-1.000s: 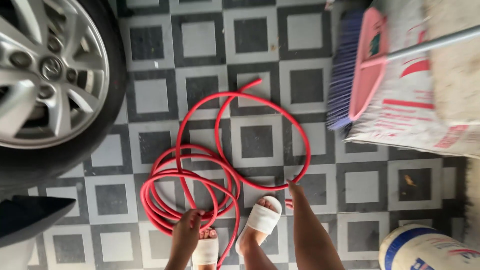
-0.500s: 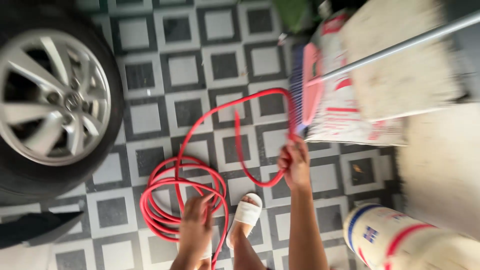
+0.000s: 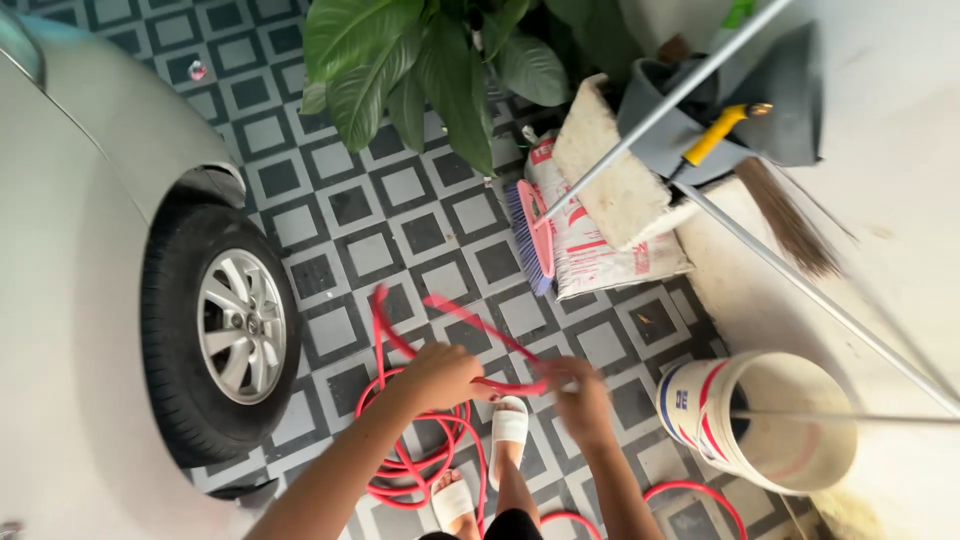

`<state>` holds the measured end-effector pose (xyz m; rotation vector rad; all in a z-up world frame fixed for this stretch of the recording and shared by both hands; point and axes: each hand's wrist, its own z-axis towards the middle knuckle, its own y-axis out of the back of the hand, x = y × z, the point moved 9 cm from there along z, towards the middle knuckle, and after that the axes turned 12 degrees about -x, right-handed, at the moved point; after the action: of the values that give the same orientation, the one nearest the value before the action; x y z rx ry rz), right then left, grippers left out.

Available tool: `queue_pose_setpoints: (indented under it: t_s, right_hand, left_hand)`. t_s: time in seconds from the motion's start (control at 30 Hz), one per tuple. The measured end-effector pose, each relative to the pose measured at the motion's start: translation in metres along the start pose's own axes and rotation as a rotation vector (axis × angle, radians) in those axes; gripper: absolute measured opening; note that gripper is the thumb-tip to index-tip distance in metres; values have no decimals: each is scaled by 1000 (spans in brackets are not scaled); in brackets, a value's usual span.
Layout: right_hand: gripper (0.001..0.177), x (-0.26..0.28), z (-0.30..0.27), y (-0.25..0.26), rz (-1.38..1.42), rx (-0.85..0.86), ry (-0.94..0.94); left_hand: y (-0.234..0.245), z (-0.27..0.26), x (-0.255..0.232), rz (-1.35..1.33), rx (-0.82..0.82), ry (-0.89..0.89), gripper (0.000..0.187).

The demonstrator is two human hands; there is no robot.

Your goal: Uncoiling a red water hose and connecting it to an outdoor faucet and a spray nozzle.

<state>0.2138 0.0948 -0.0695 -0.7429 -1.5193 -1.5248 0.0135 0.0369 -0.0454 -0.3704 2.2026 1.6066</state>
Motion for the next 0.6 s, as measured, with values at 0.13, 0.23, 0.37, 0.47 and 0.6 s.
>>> queue_pose_setpoints:
  t_s: [0.13,0.23,0.37,0.47,0.6]
  right_hand:
    - [32,-78,-40,61,-565,-322,-60]
    - [83,-152,-114,30,-7,29,-1345]
    - [92,-207,-111,-39,507,181,-1509]
    - [37,-298,-74,-51,663,131,-1504]
    - [12,-286,7,19,1025,-98,-1335]
  left_hand:
    - [-11,-68,-3,-58,-81,22,40]
    - [10,-114,-30,-173,-267,-135,39]
    - [16,-148,-49,-315,-80,47,28]
    - [5,-168,-53,-401,-2,67,24]
    - [-5,-185,-38,-287,244,147,26]
